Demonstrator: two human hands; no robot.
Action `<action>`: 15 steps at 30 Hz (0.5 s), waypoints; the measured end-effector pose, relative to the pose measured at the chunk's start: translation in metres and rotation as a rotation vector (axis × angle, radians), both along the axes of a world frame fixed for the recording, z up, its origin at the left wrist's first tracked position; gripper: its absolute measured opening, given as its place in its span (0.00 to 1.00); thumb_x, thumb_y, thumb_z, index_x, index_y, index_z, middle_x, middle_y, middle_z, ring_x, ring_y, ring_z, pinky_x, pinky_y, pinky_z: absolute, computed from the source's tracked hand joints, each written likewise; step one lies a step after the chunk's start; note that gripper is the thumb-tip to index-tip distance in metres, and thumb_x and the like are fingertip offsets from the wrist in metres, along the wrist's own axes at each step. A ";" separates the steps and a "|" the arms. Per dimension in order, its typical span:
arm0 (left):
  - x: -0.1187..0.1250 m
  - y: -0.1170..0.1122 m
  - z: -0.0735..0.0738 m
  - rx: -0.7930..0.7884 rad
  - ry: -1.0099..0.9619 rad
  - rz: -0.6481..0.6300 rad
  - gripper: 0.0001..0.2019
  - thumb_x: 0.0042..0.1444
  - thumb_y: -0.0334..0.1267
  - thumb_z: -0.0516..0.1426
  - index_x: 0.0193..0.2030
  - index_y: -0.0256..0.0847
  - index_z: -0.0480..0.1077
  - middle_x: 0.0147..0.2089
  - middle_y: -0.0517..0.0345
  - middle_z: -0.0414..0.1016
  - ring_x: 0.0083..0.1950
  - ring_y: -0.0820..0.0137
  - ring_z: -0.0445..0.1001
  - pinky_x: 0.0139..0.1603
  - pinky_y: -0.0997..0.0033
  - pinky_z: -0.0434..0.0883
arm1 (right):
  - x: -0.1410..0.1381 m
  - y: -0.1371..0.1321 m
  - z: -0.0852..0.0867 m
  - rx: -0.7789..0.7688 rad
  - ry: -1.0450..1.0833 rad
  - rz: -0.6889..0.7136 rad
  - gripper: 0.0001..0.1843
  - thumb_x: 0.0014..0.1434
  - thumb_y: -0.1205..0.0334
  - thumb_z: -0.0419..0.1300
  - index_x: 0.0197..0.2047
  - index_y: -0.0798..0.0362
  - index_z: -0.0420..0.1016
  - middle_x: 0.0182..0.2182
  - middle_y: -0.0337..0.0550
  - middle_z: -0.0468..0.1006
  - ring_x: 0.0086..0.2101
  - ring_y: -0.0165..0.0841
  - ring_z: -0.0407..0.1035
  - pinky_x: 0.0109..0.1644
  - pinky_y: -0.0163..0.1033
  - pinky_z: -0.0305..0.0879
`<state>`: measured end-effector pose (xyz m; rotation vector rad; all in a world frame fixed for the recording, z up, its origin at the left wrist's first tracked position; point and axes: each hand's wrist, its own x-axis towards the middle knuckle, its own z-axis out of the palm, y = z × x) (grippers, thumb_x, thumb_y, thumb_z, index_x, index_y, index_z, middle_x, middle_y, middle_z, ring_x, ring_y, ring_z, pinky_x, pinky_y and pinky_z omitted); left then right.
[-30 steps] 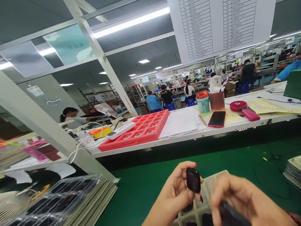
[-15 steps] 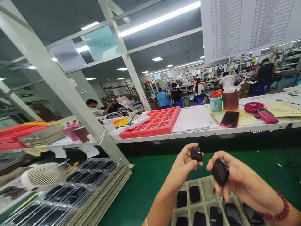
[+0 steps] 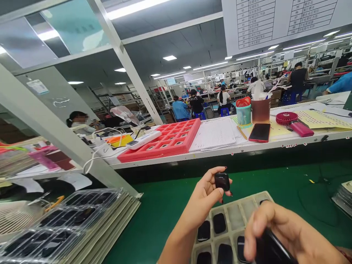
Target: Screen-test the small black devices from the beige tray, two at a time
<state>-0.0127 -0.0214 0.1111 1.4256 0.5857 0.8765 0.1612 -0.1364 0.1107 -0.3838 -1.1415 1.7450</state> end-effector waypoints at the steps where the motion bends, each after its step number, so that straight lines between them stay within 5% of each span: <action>1: 0.000 0.001 0.000 0.001 -0.006 0.012 0.22 0.51 0.36 0.60 0.54 0.40 0.63 0.42 0.49 0.73 0.35 0.70 0.73 0.29 0.77 0.65 | 0.001 0.007 -0.001 -0.006 -0.009 -0.060 0.20 0.54 0.53 0.65 0.48 0.49 0.70 0.43 0.48 0.73 0.35 0.33 0.72 0.36 0.35 0.70; 4: 0.001 0.004 0.000 0.013 -0.012 0.053 0.22 0.50 0.37 0.61 0.52 0.39 0.64 0.41 0.50 0.73 0.35 0.70 0.73 0.27 0.78 0.65 | 0.010 0.037 -0.005 0.011 -0.065 -0.258 0.24 0.61 0.49 0.56 0.56 0.51 0.66 0.50 0.56 0.69 0.33 0.34 0.72 0.29 0.36 0.71; 8: 0.004 0.005 -0.001 0.047 0.037 0.128 0.18 0.51 0.36 0.59 0.49 0.36 0.63 0.37 0.51 0.73 0.30 0.73 0.72 0.26 0.78 0.63 | 0.021 0.075 -0.014 0.006 -0.257 -0.357 0.27 0.56 0.57 0.61 0.58 0.52 0.63 0.50 0.54 0.71 0.30 0.29 0.69 0.27 0.33 0.70; 15: 0.008 0.002 -0.004 0.079 0.090 0.118 0.19 0.48 0.28 0.55 0.49 0.37 0.64 0.37 0.54 0.72 0.32 0.72 0.73 0.25 0.78 0.63 | 0.026 0.078 -0.021 0.141 -0.432 -0.370 0.28 0.55 0.59 0.60 0.58 0.52 0.62 0.48 0.52 0.72 0.31 0.31 0.68 0.29 0.36 0.70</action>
